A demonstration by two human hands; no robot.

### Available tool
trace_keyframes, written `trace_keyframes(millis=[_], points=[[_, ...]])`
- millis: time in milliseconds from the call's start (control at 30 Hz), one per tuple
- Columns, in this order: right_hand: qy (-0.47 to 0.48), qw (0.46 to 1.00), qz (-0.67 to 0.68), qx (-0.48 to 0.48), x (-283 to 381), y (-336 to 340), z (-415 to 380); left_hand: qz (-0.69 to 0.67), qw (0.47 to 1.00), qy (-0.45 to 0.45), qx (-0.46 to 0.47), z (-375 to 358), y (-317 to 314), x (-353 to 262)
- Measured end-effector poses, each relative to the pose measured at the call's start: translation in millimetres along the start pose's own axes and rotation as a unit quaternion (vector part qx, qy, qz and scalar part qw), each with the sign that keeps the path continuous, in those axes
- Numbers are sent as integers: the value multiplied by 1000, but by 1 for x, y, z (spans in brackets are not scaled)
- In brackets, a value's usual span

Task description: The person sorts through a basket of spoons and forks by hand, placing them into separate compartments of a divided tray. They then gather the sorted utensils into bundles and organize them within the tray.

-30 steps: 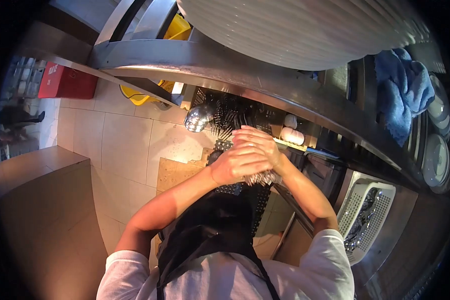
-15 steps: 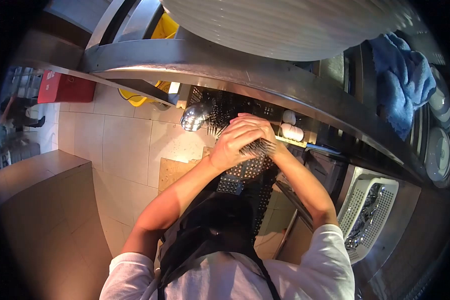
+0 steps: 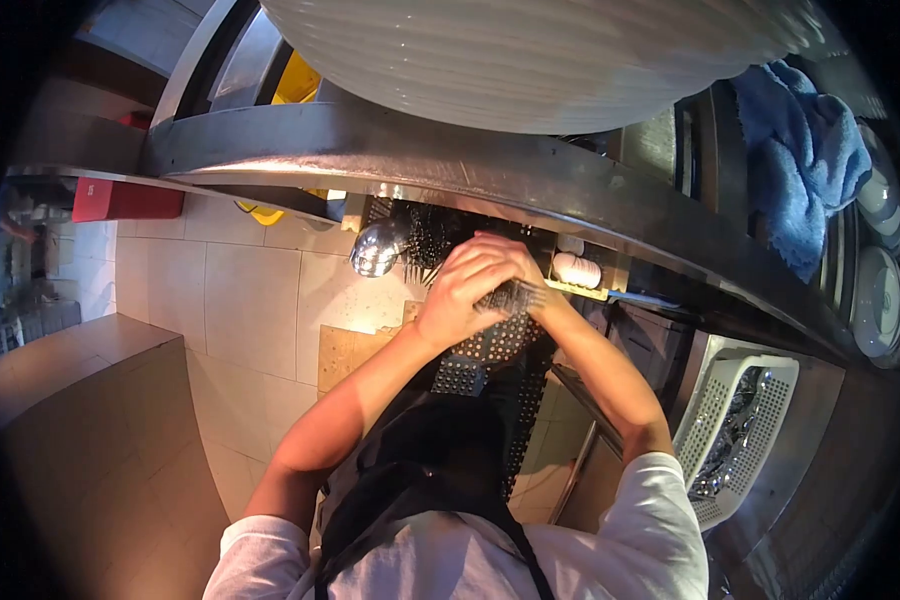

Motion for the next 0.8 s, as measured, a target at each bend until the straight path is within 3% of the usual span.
trace_keyframes(millis=[33,133,167,200,400,467,533,600,667,733,800], points=[[-146,988,52,-14,3,2,-5,1,999,41,5,1,-1,3],[-80,996,-33,-9,-5,4,-11,4,995,102,-17,4,1,14],[-150,987,-40,36,-3,6,-10,1,994,107,-15,2,0,20],[-149,987,-40,36,-2,6,-9,1,994,106,-15,1,1,19],[-52,997,-51,-25,10,-5,1,45,993,111,-21,-6,10,15],[-74,994,-73,-40,21,-8,-9,115,987,111,-31,-7,11,10],[-77,966,-63,-238,22,-10,-33,111,988,106,-31,-7,10,13],[-137,914,-114,-365,24,-12,-61,90,990,103,-45,-8,10,15],[-211,869,-62,-443,18,-20,-82,81,989,113,-51,-8,8,18],[-207,870,-93,-438,28,-16,-76,109,988,101,-49,-8,9,21],[-227,892,-217,-326,39,-9,-63,100,989,100,-48,-10,8,24]])
Point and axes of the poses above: each hand's wrist, its own z-axis towards the middle knuckle, its own y-axis out of the back of the hand, x = y × z, the point moved 2 cm from there along z, towards the middle knuckle, and after that the axes turned 7 degrees about y, right-handed, at the moved point
